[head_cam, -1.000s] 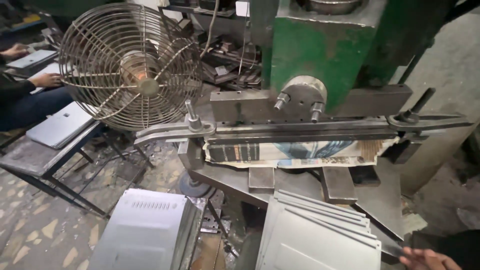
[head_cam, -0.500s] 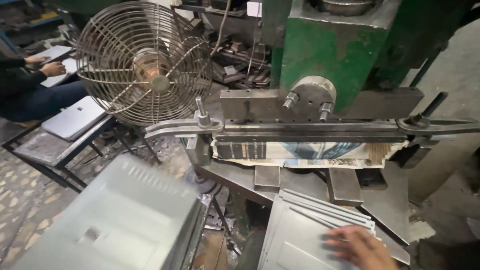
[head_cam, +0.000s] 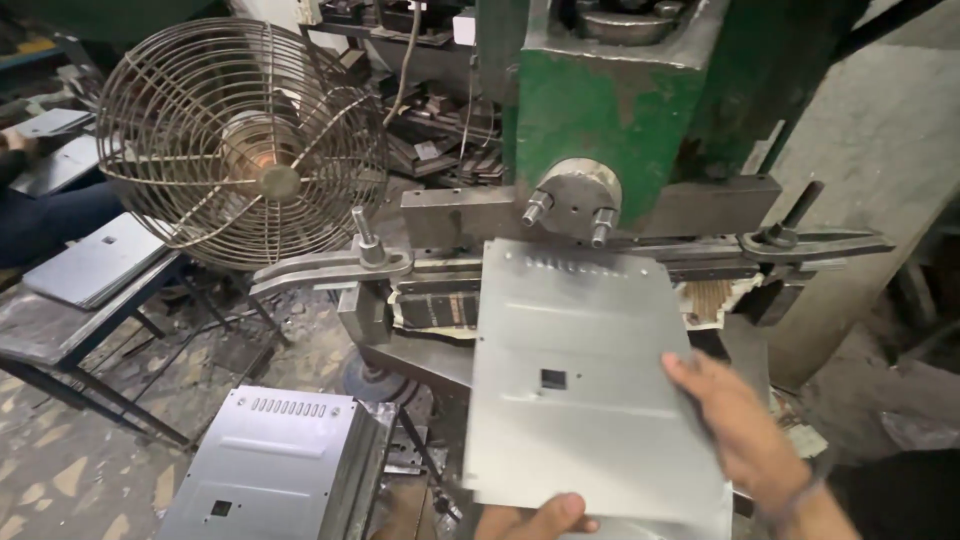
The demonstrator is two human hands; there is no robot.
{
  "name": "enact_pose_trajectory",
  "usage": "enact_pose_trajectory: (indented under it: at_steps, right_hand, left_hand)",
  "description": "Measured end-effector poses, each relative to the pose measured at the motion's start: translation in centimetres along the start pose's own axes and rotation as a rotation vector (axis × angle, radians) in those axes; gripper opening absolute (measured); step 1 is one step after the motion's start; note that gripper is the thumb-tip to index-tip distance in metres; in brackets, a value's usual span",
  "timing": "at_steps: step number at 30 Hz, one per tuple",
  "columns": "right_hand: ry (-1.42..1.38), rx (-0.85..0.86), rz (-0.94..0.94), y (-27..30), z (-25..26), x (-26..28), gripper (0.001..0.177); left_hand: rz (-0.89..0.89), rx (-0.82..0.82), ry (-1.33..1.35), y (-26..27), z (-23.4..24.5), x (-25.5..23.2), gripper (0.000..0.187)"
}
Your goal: Bending the edges of metal plates using a industrial press brake machine.
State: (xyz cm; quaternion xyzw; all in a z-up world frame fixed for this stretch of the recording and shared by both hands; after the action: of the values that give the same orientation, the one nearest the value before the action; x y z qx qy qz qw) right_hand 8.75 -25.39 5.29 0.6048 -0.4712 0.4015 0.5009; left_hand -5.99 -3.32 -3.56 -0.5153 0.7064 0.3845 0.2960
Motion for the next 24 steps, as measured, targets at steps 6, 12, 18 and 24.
enact_pose_trajectory:
  at_steps: [6,12,18,24]
  right_hand:
    - [0.079,0.014,-0.055,-4.0,1.8,2.2,0.044]
    - [0.117,-0.062,-0.090,-4.1,2.5,2.0,0.046]
    - [0.044,-0.005,-0.030,-4.6,2.6,1.5,0.043]
    - [0.056,-0.024,-0.036,-5.3,3.2,0.9,0.040]
  left_hand:
    - [0.055,0.124,0.288,-4.3,-1.9,-3.0,0.078]
    - [0.024,-0.036,0.235,-4.1,-2.0,-9.9,0.060]
    - [-0.011,-0.258,0.021,-9.2,2.3,-10.7,0.051]
    - [-0.093,-0.449,-0.203,-10.1,3.7,-10.2,0.051]
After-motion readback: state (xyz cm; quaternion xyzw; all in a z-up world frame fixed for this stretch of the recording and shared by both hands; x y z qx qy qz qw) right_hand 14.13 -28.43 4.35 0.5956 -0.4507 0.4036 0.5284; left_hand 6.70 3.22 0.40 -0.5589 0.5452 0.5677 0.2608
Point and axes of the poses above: each hand's wrist, its own y-axis away from the middle knuckle, its own z-axis out of the back of the hand, x = y × z, the point moved 9 cm from there along -y, towards the middle knuckle, and after that the axes turned 5 degrees about z, right-handed, at the moved point
